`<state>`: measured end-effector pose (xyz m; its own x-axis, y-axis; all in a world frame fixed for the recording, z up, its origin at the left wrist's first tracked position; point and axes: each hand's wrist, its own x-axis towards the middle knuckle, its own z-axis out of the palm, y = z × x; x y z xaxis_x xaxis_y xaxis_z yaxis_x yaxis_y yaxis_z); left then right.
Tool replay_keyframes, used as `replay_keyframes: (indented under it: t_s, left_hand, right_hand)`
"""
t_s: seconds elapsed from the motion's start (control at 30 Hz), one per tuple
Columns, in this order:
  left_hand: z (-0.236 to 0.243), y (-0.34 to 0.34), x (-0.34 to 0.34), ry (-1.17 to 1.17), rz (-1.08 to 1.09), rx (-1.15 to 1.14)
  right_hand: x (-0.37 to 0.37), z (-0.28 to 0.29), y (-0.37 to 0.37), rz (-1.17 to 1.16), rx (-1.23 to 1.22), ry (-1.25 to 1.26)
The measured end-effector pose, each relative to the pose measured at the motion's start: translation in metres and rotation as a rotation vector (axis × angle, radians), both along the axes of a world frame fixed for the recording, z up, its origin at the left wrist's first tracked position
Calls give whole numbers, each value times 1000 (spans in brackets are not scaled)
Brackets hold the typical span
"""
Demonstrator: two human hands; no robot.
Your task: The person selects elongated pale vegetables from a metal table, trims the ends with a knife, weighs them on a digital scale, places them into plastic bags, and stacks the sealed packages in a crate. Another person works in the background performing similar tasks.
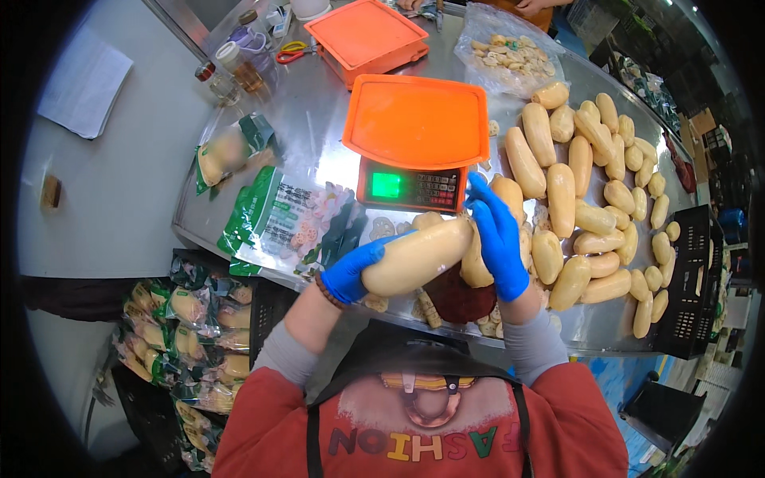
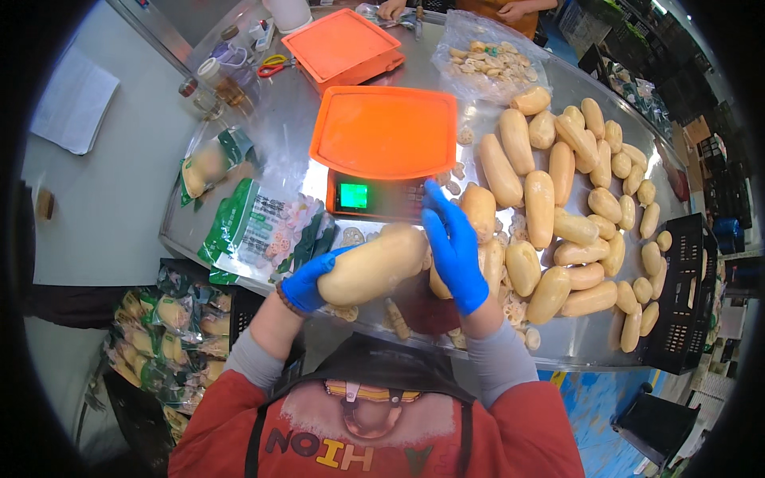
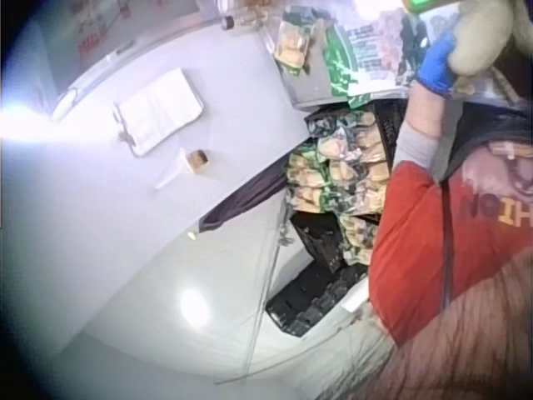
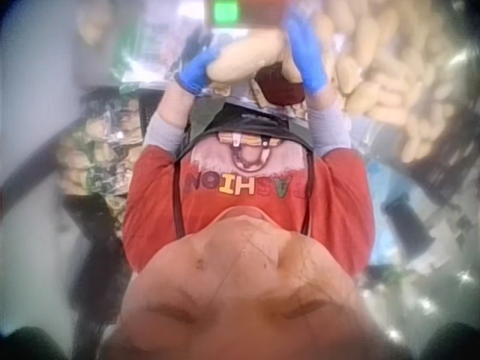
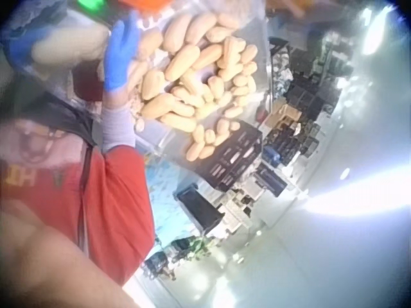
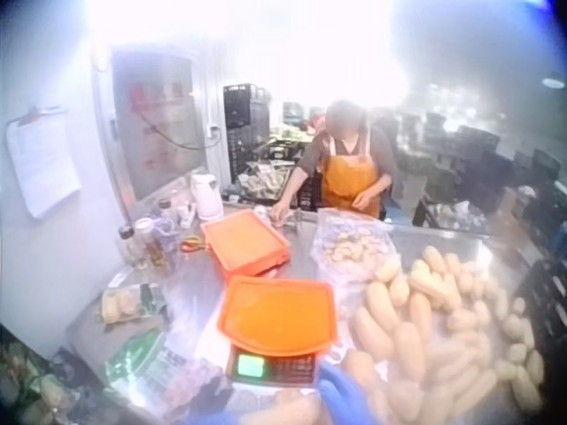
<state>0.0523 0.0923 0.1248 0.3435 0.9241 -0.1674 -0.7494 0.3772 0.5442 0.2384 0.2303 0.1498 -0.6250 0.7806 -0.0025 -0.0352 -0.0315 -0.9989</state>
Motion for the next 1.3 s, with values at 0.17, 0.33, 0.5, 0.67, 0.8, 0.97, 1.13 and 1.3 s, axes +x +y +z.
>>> replay_keyframes:
  t_s: [0.17, 0.33, 0.5, 0.67, 0.8, 0.97, 1.13, 1.3]
  left_hand:
    - [-21, -2, 30, -461, 268, -274]
    - [-15, -8, 31, -477, 291, -222]
    - [-8, -1, 23, -686, 288, -97]
    - [-1, 8, 24, -689, 347, -92]
    - [7, 10, 25, -408, 354, -73]
    - [-9, -5, 14, -29, 376, -50]
    - [3, -1, 17, 576, 361, 71]
    - [-6, 12, 29, 1014, 398, 292]
  right_hand:
    - [4, 5, -55, 190, 864, -364]
    - [33, -61, -10, -413, 510, -227]
    - [63, -92, -97, 339, 664, -561]
    - [47, -104, -117, 362, 532, -865]
    - [47, -100, -108, 417, 485, -905]
    - [95, -63, -80, 367, -387, -386]
    - [120, -41, -58, 19, -366, 70]
    - [93, -2, -40, -186, 247, -325]
